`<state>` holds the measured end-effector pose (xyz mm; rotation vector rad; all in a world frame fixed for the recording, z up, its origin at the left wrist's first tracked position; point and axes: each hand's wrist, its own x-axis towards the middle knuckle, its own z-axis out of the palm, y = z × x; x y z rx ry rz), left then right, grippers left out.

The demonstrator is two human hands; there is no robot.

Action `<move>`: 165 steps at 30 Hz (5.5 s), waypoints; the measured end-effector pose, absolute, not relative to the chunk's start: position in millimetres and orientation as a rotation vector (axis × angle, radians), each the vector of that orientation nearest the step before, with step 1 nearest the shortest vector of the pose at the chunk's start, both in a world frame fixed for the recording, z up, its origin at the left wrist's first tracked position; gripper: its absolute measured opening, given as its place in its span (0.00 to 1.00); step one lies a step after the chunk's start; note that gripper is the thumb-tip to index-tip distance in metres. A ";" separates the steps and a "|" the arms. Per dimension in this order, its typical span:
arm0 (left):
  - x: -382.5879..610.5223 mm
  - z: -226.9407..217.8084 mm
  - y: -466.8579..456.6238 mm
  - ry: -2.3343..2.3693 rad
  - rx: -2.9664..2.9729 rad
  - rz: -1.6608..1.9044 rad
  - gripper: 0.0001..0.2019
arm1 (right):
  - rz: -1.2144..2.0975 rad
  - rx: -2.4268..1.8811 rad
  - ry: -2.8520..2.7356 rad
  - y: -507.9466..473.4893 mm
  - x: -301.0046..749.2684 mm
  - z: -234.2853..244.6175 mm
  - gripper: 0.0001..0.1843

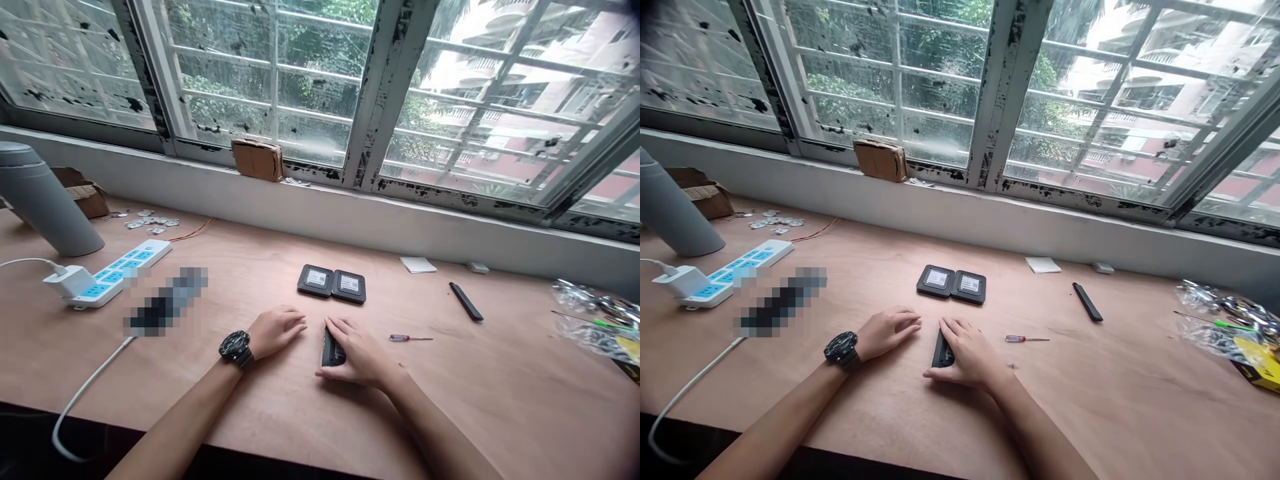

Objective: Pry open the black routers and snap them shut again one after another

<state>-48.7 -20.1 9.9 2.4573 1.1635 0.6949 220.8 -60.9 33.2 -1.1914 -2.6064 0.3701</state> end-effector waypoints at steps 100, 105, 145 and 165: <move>10.7 -5.7 -67.3 0.650 3.047 0.938 0.13 | 0.400 -1.274 -2.371 -79.1 299.9 2.5 0.58; 10.0 -5.2 -67.6 0.665 2.830 0.949 0.13 | 0.395 -1.299 -2.378 -78.9 299.0 4.4 0.46; 8.2 -12.4 -59.4 0.954 2.607 0.817 0.23 | 0.173 -1.315 -2.382 -77.5 292.1 10.7 0.46; 15.6 -21.5 -80.1 0.727 3.037 0.807 0.17 | 0.248 -1.345 -2.625 -98.7 290.1 17.0 0.46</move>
